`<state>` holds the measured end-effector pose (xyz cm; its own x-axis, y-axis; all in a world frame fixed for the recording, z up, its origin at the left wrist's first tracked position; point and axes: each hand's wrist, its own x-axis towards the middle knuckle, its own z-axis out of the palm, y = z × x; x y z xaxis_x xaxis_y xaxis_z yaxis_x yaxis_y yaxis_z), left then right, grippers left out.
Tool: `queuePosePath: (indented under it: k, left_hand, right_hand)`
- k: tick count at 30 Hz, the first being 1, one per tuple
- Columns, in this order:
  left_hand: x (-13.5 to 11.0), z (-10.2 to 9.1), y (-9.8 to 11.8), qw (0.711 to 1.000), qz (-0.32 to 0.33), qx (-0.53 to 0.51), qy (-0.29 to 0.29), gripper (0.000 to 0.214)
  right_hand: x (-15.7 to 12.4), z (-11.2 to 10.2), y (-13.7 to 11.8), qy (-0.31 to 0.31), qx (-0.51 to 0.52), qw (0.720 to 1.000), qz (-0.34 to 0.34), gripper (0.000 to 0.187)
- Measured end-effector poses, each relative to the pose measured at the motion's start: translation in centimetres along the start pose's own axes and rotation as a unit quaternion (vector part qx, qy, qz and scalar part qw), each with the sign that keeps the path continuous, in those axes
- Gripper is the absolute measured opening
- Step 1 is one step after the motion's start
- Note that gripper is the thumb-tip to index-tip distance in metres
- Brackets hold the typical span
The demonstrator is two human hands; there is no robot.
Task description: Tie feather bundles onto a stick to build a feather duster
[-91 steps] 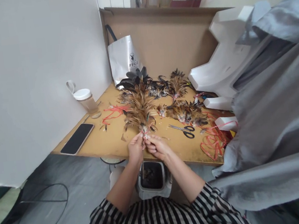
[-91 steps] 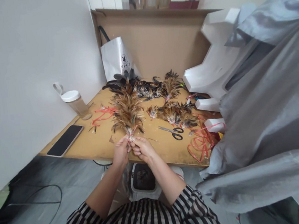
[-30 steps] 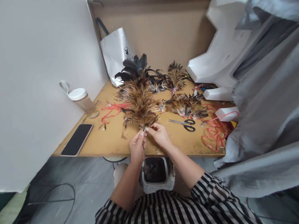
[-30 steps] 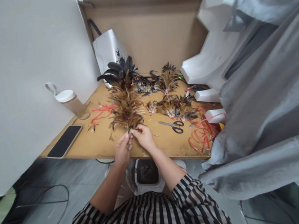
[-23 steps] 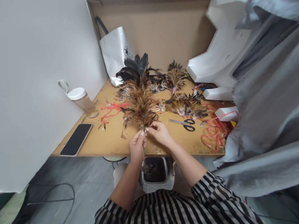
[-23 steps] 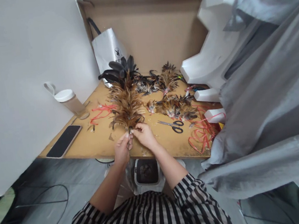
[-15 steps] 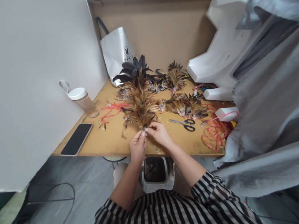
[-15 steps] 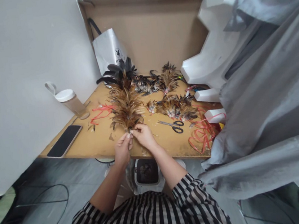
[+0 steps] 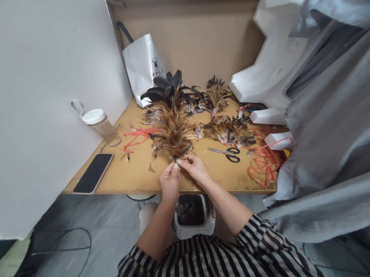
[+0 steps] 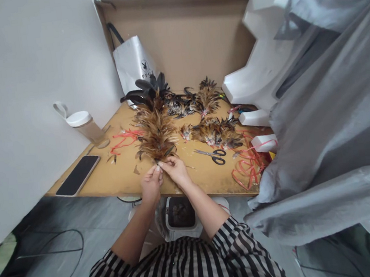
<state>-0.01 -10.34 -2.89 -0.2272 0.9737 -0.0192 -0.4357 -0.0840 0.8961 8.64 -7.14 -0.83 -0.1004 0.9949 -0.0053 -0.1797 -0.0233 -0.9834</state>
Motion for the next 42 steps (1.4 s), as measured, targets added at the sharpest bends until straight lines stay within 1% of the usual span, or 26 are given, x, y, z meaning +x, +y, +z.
queuePosePath:
  k: [2,4,8,12,14,19,23,27,31,36,38,42]
  left_hand:
    - [-0.1,0.1,0.0,1.000,0.002,0.009,-0.001,0.029]
    - [-0.1,0.1,0.1,1.000,0.004,0.013,-0.005,0.029]
    - [-0.2,0.1,0.1,1.000,0.007,0.020,-0.010,0.030]
    - [-0.2,0.1,0.0,0.999,0.015,0.034,-0.014,0.030]
    - [-0.3,0.1,0.0,0.999,0.018,0.041,-0.015,0.031]
    - [-0.3,0.2,0.0,0.998,0.022,0.051,-0.013,0.030]
    - [-0.4,0.1,-0.2,0.998,0.023,0.053,-0.009,0.031]
    - [-0.5,0.2,-0.4,0.998,0.027,0.057,-0.010,0.032]
    - [-0.5,0.3,-0.3,0.998,0.022,0.053,-0.005,0.032]
    - [-0.5,0.1,-0.4,0.998,0.024,0.045,-0.026,0.028]
    - [-0.5,-0.1,-0.5,0.998,0.027,0.057,-0.020,0.026]
    - [-0.6,-0.3,-0.6,0.996,0.039,0.077,0.001,0.030]
  right_hand:
    - [0.1,0.1,0.0,0.020,-0.008,1.000,-0.010,0.029]
    - [0.1,0.2,0.0,0.024,-0.003,0.999,-0.023,0.028]
    - [-0.2,0.1,-0.2,0.016,0.014,0.999,-0.029,0.027]
    - [-0.5,-0.1,0.0,0.001,0.004,1.000,-0.031,0.026]
    - [-0.6,-0.2,0.1,0.003,-0.003,0.999,-0.041,0.025]
    - [-0.7,0.2,0.2,0.050,-0.057,0.996,-0.056,0.026]
    - [-1.0,0.3,-0.1,0.075,-0.102,0.989,-0.071,0.027]
    - [-1.2,0.2,-0.4,0.098,-0.125,0.985,-0.065,0.026]
    - [-1.2,0.3,0.0,0.102,-0.100,0.988,-0.064,0.026]
    - [-1.0,0.2,0.9,0.074,-0.044,0.993,-0.076,0.027]
    - [-1.0,0.1,1.1,0.060,-0.018,0.995,-0.075,0.025]
    - [-1.1,-0.2,1.2,0.052,0.009,0.997,-0.062,0.026]
